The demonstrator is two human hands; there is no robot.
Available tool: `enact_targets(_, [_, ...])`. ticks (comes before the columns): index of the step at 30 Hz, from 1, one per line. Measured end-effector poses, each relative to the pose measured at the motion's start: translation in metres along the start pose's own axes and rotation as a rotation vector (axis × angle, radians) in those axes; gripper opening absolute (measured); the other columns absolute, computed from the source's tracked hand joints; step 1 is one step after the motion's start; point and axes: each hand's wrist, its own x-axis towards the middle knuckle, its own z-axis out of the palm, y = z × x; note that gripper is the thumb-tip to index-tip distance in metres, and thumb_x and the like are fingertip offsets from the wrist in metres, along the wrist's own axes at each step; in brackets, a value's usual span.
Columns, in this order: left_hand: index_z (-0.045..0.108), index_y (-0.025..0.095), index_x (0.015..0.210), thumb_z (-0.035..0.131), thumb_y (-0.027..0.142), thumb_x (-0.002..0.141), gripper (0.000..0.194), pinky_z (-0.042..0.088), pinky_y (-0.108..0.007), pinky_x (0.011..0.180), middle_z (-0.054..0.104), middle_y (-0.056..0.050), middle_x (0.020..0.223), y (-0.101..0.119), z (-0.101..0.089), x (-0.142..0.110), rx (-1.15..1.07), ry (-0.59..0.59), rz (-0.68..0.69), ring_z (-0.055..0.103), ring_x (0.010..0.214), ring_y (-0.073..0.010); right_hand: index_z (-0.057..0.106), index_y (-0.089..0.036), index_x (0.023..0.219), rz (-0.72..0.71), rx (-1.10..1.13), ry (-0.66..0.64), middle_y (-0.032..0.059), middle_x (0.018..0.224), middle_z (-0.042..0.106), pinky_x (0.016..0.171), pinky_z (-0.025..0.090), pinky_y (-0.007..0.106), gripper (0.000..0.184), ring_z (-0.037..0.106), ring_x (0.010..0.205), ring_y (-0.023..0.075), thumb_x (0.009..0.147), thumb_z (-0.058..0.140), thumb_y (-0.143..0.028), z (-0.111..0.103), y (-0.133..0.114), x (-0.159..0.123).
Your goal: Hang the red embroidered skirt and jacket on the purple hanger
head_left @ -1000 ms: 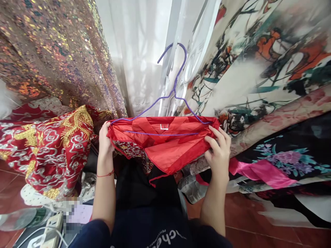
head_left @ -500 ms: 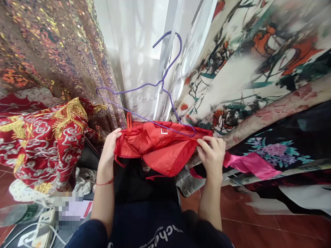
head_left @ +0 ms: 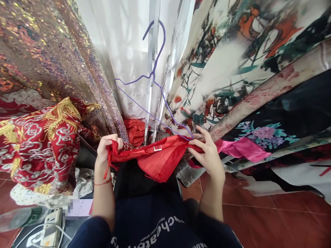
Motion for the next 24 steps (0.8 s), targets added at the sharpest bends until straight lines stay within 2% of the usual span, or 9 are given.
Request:
enact_targets(2, [0.034, 0.023, 0.049, 0.055, 0.044, 0.074, 0.039, 0.031, -0.029, 0.045, 0.037, 0.001, 0.040, 0.003, -0.006, -0.006, 0.055, -0.021, -0.012, 0.035, 0.041, -0.0126, 0.070, -0.022, 0.084, 0.076, 0.038, -0.074, 0.0086, 0.107, 0.072, 0.082, 0.050, 0.036, 0.017, 0.068, 0.087, 0.0215, 0.093, 0.059, -0.031, 0.001, 0.004, -0.002])
enact_targets(4, [0.040, 0.022, 0.057, 0.054, 0.042, 0.076, 0.031, 0.038, -0.029, 0.051, 0.049, 0.000, 0.050, 0.012, -0.008, -0.013, 0.229, -0.036, -0.045, 0.046, 0.049, -0.0143, 0.069, -0.023, 0.083, 0.116, 0.026, -0.082, 0.0037, 0.084, 0.074, 0.075, 0.047, 0.033, 0.018, 0.067, 0.076, 0.0204, 0.093, 0.058, -0.033, 0.004, 0.004, -0.003])
enact_targets(8, [0.058, 0.022, 0.097, 0.061, 0.048, 0.085, 0.029, 0.051, -0.036, 0.085, 0.069, -0.003, 0.095, 0.037, 0.013, -0.031, 0.829, -0.105, -0.086, 0.065, 0.087, -0.0211, 0.069, -0.023, 0.081, 0.169, -0.005, 0.035, 0.0034, 0.081, 0.074, 0.070, 0.044, 0.030, 0.022, 0.067, 0.072, 0.0208, 0.092, 0.060, -0.040, 0.015, -0.004, -0.006])
enact_targets(10, [0.055, 0.023, 0.123, 0.067, 0.059, 0.081, 0.057, 0.049, -0.044, 0.101, 0.067, -0.010, 0.123, 0.038, 0.039, -0.038, 0.999, -0.209, -0.012, 0.065, 0.111, -0.0274, 0.068, -0.023, 0.079, 0.198, -0.009, 0.077, 0.0026, 0.078, 0.073, 0.068, 0.043, 0.030, 0.023, 0.065, 0.069, 0.0198, 0.090, 0.061, -0.041, 0.024, -0.011, -0.006])
enact_targets(12, [0.041, 0.020, 0.146, 0.074, 0.069, 0.070, 0.096, 0.040, -0.050, 0.115, 0.048, -0.020, 0.151, 0.025, 0.069, -0.042, 1.069, -0.378, 0.128, 0.048, 0.139, -0.0353, 0.066, -0.023, 0.076, 0.218, -0.006, 0.109, 0.0015, 0.075, 0.072, 0.068, 0.043, 0.029, 0.023, 0.063, 0.066, 0.0185, 0.090, 0.061, -0.041, 0.033, -0.020, -0.006])
enact_targets(15, [0.024, 0.003, 0.155, 0.079, 0.071, 0.060, 0.129, 0.017, -0.062, 0.123, 0.019, -0.033, 0.163, -0.012, 0.104, -0.040, 1.323, -0.312, 0.220, 0.013, 0.155, -0.0449, 0.065, -0.022, 0.075, 0.215, -0.003, 0.136, 0.0001, 0.074, 0.072, 0.068, 0.043, 0.028, 0.021, 0.063, 0.065, 0.0171, 0.090, 0.061, -0.038, 0.042, -0.032, -0.009])
enact_targets(18, [0.022, -0.005, 0.154, 0.073, 0.041, 0.075, 0.105, 0.016, -0.060, 0.124, 0.013, -0.034, 0.164, -0.038, 0.116, -0.032, 1.542, -0.114, 0.164, 0.008, 0.156, -0.0434, 0.063, -0.022, 0.075, 0.186, -0.024, 0.149, -0.0008, 0.073, 0.071, 0.067, 0.042, 0.027, 0.019, 0.062, 0.063, 0.0161, 0.090, 0.061, -0.034, 0.043, -0.041, -0.015])
enact_targets(20, [0.029, -0.006, 0.152, 0.060, 0.025, 0.082, 0.082, 0.027, -0.055, 0.120, 0.023, -0.033, 0.162, -0.040, 0.114, -0.025, 1.610, -0.030, 0.057, 0.022, 0.154, -0.0416, 0.062, -0.022, 0.075, 0.167, -0.046, 0.145, -0.0013, 0.072, 0.071, 0.066, 0.042, 0.027, 0.018, 0.062, 0.062, 0.0155, 0.090, 0.061, -0.032, 0.042, -0.047, -0.019])
enact_targets(24, [0.038, -0.001, 0.147, 0.044, 0.019, 0.089, 0.061, 0.047, -0.050, 0.101, 0.059, -0.028, 0.139, -0.022, 0.101, -0.022, 1.596, -0.116, -0.156, 0.061, 0.125, -0.0366, 0.060, -0.022, 0.074, 0.137, -0.087, 0.175, -0.0011, 0.068, 0.069, 0.064, 0.041, 0.025, 0.021, 0.061, 0.059, 0.0143, 0.093, 0.060, -0.032, 0.045, -0.060, -0.020])
